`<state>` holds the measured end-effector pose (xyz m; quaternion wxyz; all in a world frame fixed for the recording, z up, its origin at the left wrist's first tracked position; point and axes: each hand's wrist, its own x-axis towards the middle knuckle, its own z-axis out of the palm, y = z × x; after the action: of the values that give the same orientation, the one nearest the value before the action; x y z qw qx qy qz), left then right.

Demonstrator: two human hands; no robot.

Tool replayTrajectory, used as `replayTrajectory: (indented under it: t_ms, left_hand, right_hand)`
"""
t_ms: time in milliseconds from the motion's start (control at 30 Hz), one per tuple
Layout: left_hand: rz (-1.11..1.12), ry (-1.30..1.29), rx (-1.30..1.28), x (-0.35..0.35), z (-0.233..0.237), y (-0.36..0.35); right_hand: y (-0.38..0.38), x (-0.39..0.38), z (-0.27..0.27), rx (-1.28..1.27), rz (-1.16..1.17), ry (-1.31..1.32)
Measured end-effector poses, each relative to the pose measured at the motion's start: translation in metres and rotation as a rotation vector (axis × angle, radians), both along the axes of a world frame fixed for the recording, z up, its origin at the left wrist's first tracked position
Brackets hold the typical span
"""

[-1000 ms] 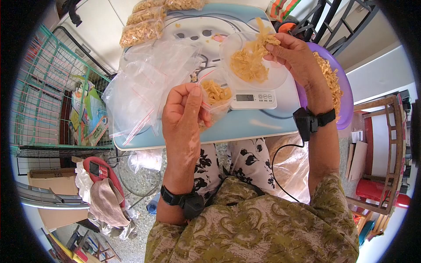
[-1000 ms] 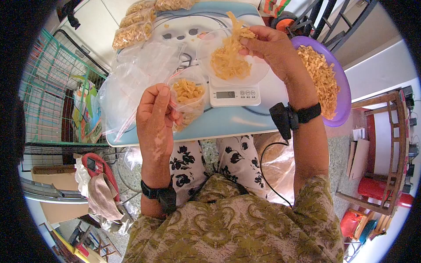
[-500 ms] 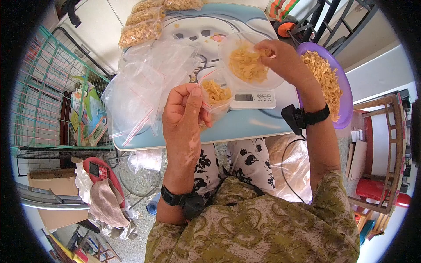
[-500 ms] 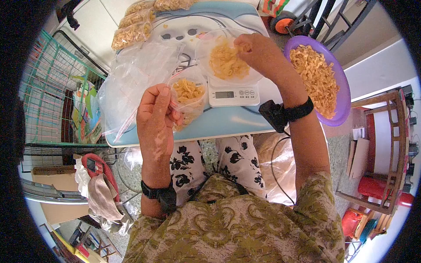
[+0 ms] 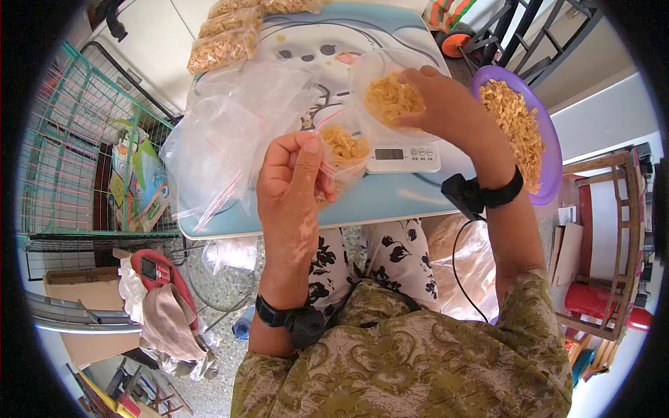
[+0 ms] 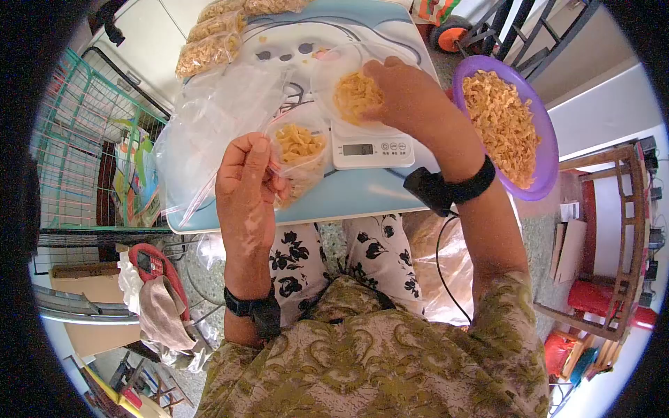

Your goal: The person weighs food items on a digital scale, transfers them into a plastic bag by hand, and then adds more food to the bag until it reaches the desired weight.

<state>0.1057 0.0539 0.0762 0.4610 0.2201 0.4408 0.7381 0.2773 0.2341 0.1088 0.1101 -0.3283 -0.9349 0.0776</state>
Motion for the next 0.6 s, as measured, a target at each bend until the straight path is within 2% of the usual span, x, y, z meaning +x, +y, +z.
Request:
replayTrajectory:
  t_ms: [33, 133, 267, 433, 600]
  left_hand:
    - [0.002, 0.002, -0.006, 0.0, 0.0, 0.0]
    - [0.006, 0.013, -0.016, -0.001, 0.001, -0.001]
    - [0.005, 0.024, -0.003, -0.003, 0.0, 0.005]
    - [0.003, 0.016, 0.008, -0.003, 0.002, 0.004]
    - [0.001, 0.004, 0.01, -0.004, 0.0, 0.004]
  right_hand:
    - [-0.004, -0.005, 0.0, 0.041, -0.097, -0.057]
    - [-0.003, -0.013, -0.008, 0.069, -0.138, -0.063]
    - [0.011, -0.019, -0.019, 0.091, -0.1, -0.104]
    - [0.017, -0.016, -0.028, 0.147, -0.025, -0.01]
    - [0.022, 0.0, -0.011, 0.141, 0.018, 0.145]
